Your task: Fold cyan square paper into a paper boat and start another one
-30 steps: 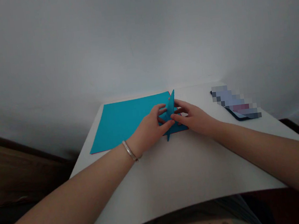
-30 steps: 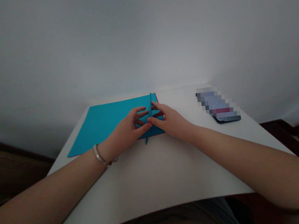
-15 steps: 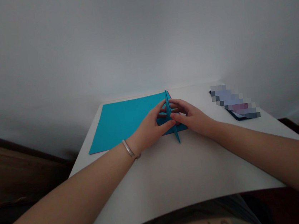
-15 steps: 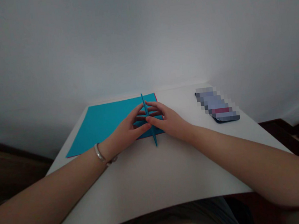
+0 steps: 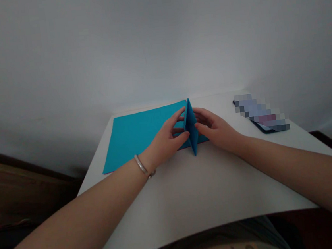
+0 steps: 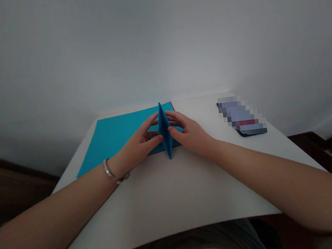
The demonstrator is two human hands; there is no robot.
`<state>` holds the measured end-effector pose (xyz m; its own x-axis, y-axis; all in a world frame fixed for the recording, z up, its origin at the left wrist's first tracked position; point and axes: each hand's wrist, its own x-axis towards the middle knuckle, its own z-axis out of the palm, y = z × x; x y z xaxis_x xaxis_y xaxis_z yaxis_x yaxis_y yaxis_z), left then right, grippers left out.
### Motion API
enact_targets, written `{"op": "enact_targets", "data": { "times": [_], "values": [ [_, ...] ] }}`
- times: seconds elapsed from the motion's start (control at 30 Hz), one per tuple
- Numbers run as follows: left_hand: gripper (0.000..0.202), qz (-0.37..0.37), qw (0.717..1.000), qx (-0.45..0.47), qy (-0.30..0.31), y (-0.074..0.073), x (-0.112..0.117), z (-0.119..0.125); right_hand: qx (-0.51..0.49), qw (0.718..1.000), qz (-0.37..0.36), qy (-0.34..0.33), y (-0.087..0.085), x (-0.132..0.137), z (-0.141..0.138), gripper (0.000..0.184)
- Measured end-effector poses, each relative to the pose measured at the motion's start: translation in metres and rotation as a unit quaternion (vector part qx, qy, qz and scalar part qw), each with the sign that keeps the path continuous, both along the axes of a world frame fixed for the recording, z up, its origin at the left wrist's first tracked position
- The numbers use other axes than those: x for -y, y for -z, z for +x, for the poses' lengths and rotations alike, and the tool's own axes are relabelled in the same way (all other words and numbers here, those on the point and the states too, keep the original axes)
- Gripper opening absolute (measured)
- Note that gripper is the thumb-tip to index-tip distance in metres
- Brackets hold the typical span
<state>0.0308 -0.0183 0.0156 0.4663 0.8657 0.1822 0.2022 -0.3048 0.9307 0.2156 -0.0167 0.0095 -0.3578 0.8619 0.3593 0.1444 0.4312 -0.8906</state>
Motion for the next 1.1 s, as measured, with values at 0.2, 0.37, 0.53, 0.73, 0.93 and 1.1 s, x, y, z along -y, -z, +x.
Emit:
{"op": "enact_targets", "data": {
  "times": [0.2,0.37,0.53,0.73,0.93,1.1],
  "values": [
    [0.064,0.023,0.999,-0.041,-0.01,0.003,-0.005,-0.001,0.086,0.994,0.04,0.049,-0.001,0.002,0.002,0.051],
    [0.054,0.093,0.99,-0.104,-0.019,0.002,-0.006,-0.003,0.171,0.979,0.091,0.064,-0.006,0.004,0.004,0.052],
    [0.055,0.172,0.971,-0.164,-0.018,0.001,-0.006,-0.006,0.218,0.961,0.156,0.059,-0.006,0.0,0.01,0.051],
    [0.053,0.218,0.947,-0.235,-0.013,0.006,-0.01,-0.011,0.271,0.944,0.179,0.055,0.005,-0.008,0.024,0.047],
    [0.045,0.291,0.906,-0.308,-0.01,0.007,-0.008,-0.016,0.292,0.929,0.224,0.046,0.01,-0.012,0.029,0.042],
    [0.045,0.335,0.882,-0.331,-0.007,0.011,-0.009,-0.018,0.294,0.922,0.243,0.062,0.007,-0.014,0.03,0.033]
  ]
}}
